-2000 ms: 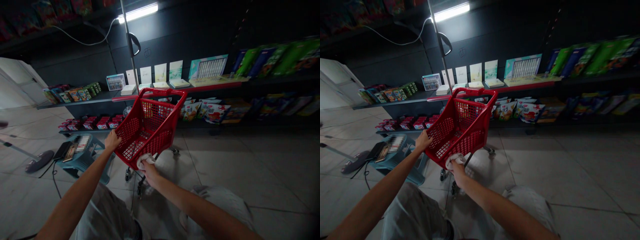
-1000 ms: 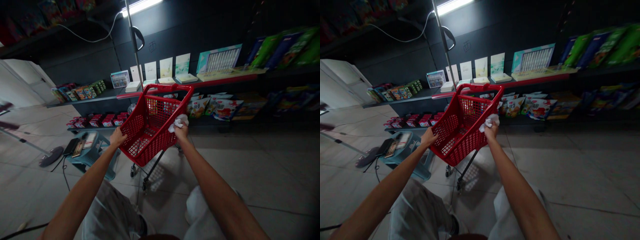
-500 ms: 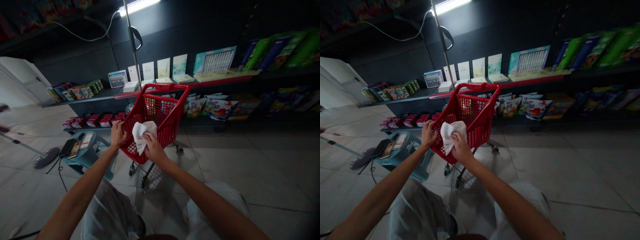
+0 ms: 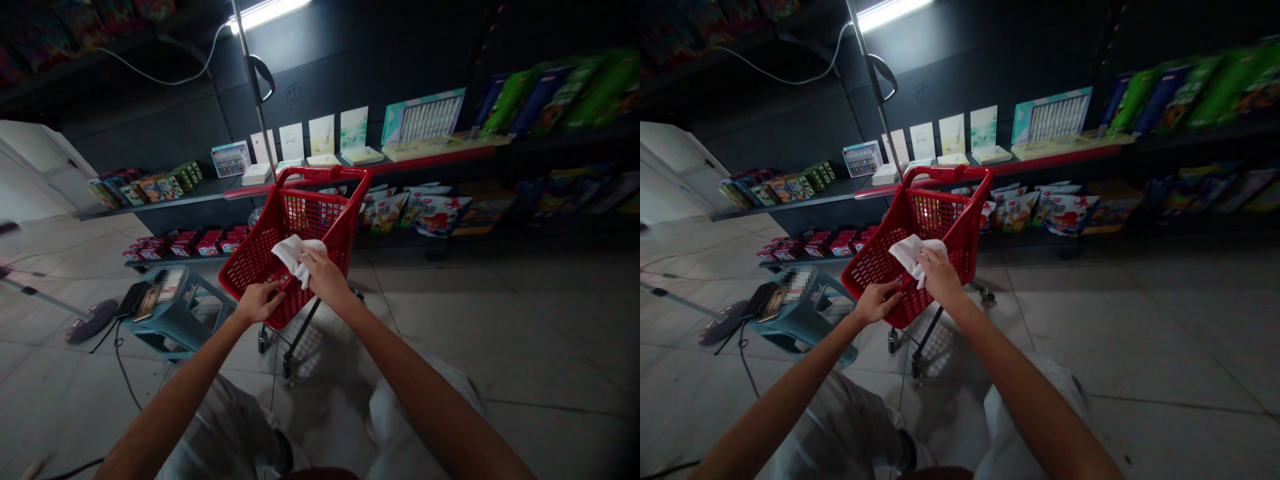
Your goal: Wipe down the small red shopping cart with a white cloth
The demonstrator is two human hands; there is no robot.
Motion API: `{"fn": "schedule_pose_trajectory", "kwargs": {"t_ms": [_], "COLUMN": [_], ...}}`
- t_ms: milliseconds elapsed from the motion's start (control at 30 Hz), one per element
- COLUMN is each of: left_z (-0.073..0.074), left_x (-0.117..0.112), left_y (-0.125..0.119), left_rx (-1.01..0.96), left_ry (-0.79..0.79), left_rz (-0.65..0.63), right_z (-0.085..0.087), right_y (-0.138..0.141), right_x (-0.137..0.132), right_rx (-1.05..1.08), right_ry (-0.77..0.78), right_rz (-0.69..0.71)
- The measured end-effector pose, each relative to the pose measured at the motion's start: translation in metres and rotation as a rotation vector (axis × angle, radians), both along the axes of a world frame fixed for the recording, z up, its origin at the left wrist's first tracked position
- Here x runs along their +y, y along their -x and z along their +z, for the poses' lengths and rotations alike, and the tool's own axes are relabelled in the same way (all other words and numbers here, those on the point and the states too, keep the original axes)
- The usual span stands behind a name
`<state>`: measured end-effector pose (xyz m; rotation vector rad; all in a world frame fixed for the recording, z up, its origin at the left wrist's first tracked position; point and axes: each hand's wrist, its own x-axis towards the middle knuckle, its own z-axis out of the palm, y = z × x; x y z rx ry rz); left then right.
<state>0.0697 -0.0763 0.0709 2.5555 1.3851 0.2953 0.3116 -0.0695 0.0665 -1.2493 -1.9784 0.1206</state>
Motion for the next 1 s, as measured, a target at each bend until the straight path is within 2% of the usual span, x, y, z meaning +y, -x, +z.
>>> {"fn": "schedule_pose_trajectory", "kwargs": {"t_ms": [133,233,333,533,633,700,833,933,1000], "left_z": [0.003,0.001,-0.003,-0.013,-0.014,-0.012,-0.005,-0.001,0.0], "left_x": [-0.003,0.001,0.007,0.021,0.024,0.024,0.019,0.016,0.016], "left_y": [-0.002,-0.002,-0.001,0.003,0.004,0.003,0.0,-0.001,-0.002], "left_rx": [-0.02,-0.043,-0.055,-0.092,-0.107,-0.119,-0.129,-0.147,-0.157], "left_ry": [-0.025,-0.021,-0.036,-0.029,-0.008,-0.006,0.013,0.025,0.03], "left_rz": [-0.023,-0.039,-0.041,-0.037,-0.018,-0.008,0.021,0.012,0.01], "right_z": [0.006,0.009,0.005,-0.014,-0.013,-0.009,-0.011,-0.027,-0.041], "right_y": [-0.035,-0.04,-0.019,0.05,0.051,0.032,-0.028,-0.06,-0.066], "right_x": [0.019,0.02,0.007,-0.045,-0.048,-0.032,0.026,0.063,0.077], "right_rx": [0.058,0.056,0.031,-0.03,-0.064,-0.043,0.197,0.461,0.605], "right_ry": [-0.014,0.003,0.023,0.09,0.101,0.088,-0.021,-0.053,0.015], "right_rz": [-0.138,-0.177,-0.141,0.07,0.117,0.109,-0.149,-0.402,-0.563]}}
